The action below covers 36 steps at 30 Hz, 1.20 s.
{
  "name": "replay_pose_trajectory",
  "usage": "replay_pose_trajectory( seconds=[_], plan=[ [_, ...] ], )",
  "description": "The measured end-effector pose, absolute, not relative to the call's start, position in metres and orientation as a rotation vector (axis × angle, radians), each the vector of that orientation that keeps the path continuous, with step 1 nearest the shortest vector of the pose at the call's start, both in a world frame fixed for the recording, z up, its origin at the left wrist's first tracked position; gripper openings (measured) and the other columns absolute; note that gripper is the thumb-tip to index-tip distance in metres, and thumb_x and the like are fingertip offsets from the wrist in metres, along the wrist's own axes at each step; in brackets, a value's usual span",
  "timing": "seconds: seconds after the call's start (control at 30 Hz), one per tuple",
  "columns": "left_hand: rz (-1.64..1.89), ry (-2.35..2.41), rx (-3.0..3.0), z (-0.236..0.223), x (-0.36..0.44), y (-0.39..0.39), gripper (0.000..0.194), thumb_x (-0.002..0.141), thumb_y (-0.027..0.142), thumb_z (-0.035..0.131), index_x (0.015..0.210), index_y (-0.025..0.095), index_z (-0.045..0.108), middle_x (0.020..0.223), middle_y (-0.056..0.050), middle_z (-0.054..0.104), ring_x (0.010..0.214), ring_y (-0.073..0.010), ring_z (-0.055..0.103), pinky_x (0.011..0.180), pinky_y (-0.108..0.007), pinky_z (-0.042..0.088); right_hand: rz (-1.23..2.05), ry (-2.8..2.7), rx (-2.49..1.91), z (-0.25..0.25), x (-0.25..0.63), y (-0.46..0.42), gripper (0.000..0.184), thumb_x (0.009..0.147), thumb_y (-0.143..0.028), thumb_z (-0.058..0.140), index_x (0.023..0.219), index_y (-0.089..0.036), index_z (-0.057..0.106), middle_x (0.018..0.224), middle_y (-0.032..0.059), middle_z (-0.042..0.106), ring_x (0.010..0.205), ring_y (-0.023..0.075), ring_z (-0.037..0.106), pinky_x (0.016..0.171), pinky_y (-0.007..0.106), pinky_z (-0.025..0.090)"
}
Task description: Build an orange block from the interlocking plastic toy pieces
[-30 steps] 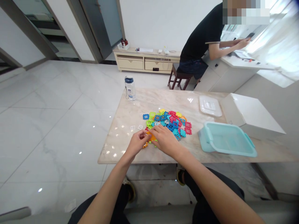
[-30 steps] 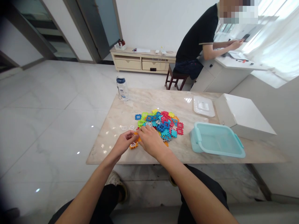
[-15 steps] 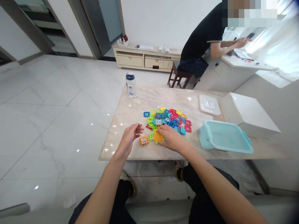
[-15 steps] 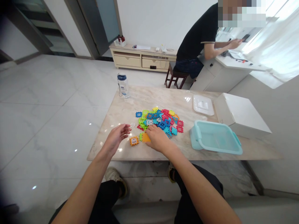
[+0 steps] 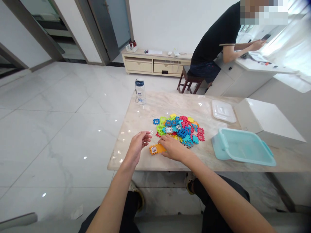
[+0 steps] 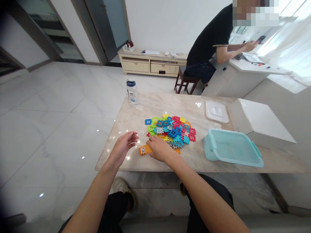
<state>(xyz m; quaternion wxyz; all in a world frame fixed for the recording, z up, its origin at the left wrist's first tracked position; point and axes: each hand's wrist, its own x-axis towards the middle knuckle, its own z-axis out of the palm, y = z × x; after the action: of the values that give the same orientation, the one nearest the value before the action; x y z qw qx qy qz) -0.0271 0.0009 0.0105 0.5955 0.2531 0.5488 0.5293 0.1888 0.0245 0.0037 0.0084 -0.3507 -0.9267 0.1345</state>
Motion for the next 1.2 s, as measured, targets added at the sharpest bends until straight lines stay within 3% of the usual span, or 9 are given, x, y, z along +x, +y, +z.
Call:
replay_pose_trajectory(
  seconds=[0.4,0.67,0.9,1.2],
  plan=[
    [1.204,1.295,0.593,0.005,-0.013,0.001,0.044,0.073,0.053,0.084,0.096,0.016,0.077,0.087,-0.007,0.078,0.074,-0.0143,0.068,0.068,-0.025,0.049,0.381,-2.903,-1.048,0.002,0.191,0.027,0.037,0.091,-0.026,0.088,0.122,-0.011,0.073,0.127,0.0172,0.070,0.124,0.0339,0.064,0.110,0.048,0.055],
    [1.244,1.262,0.586,0.007,-0.016,-0.006,0.027,0.081,0.042,0.078,0.093,0.017,0.078,0.087,-0.008,0.077,0.076,-0.0144,0.067,0.069,-0.025,0.049,0.361,-2.934,-1.143,-0.006,0.205,0.034,0.037,0.094,-0.022,0.081,0.128,-0.011,0.072,0.127,0.0179,0.069,0.123,0.0347,0.061,0.109,0.048,0.053],
    [1.309,1.250,0.567,0.017,-0.037,-0.012,0.020,0.085,0.036,0.074,0.092,0.018,0.078,0.090,-0.008,0.079,0.076,-0.0140,0.067,0.069,-0.024,0.049,0.441,-2.940,-1.016,-0.022,0.186,0.026,0.041,0.095,-0.018,0.077,0.134,-0.013,0.069,0.134,0.0183,0.068,0.126,0.0344,0.060,0.113,0.050,0.050],
    [1.419,1.246,0.511,0.024,-0.055,-0.014,0.017,0.091,0.034,0.069,0.094,0.019,0.075,0.090,-0.007,0.079,0.076,-0.0137,0.067,0.070,-0.025,0.049,0.566,-2.931,-0.976,-0.037,0.166,0.031,0.034,0.097,-0.022,0.077,0.130,-0.015,0.073,0.125,0.0164,0.070,0.122,0.0336,0.064,0.111,0.049,0.052]
  ],
)
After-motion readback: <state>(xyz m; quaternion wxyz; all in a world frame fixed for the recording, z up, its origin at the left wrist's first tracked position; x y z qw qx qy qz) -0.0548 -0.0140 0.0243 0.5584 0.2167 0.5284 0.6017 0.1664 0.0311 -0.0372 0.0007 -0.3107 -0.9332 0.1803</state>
